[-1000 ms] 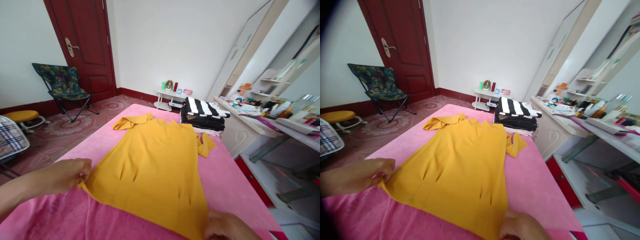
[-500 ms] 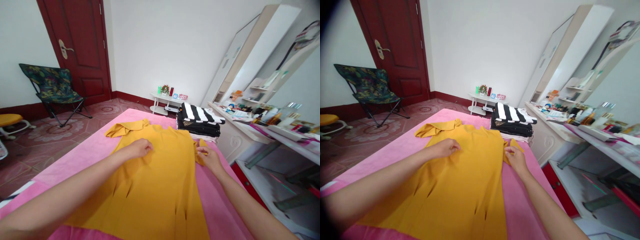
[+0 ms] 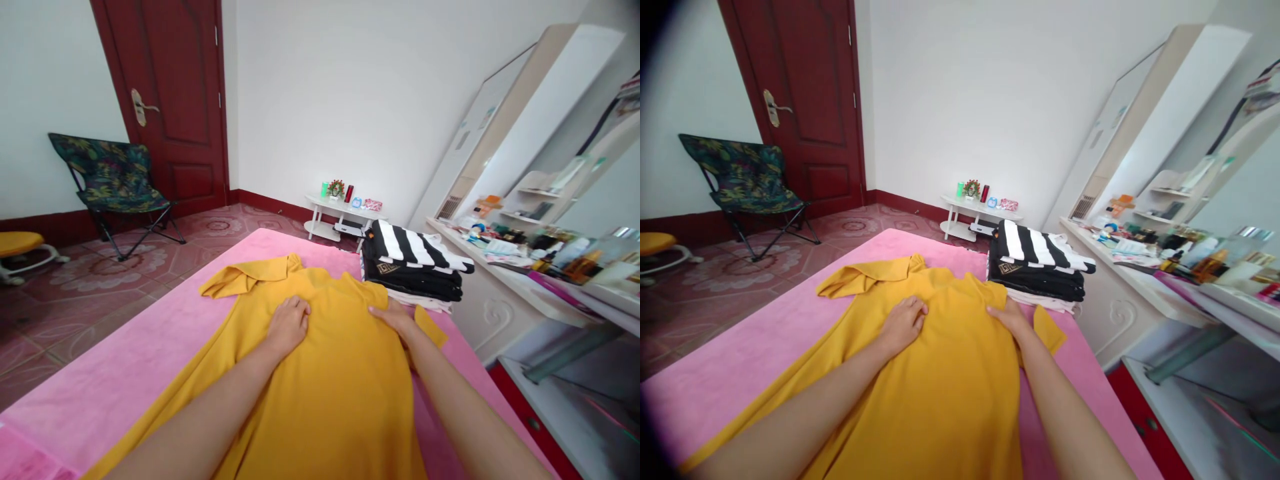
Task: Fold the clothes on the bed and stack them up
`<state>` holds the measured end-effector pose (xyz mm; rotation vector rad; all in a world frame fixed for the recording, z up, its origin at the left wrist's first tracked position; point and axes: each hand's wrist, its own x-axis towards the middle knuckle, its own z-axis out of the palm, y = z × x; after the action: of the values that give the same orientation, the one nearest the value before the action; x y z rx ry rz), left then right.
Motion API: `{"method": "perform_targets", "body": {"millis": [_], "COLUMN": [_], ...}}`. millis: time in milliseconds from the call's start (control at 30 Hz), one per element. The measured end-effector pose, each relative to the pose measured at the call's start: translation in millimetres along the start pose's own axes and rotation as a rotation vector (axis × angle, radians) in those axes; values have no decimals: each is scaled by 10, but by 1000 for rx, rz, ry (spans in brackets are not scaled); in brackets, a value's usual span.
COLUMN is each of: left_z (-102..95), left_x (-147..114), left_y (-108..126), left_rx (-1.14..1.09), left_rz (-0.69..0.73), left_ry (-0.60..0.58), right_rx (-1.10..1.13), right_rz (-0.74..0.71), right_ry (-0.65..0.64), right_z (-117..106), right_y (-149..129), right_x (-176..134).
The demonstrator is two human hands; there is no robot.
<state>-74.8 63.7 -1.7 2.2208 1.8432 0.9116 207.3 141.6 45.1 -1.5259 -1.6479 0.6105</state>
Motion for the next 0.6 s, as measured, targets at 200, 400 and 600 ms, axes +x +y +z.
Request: {"method": "perform_targets", "body": {"millis": [200, 400, 600], "left_z": [-3, -11, -9], "left_x": [13, 27, 28], "left_y": [-3, 20, 21], "left_rx": [-4, 32, 24], "left_rz": [-6, -20, -13], "left_ry": [-2, -8, -3], "right_rx": [-346, -192, -507], "right_rz": [-507, -357, -250], "right_ry": [-237, -169, -363], "right_z": [302, 266, 381], "right_y": [-530, -648, -619], "right_x": [-966, -1060, -793]}}
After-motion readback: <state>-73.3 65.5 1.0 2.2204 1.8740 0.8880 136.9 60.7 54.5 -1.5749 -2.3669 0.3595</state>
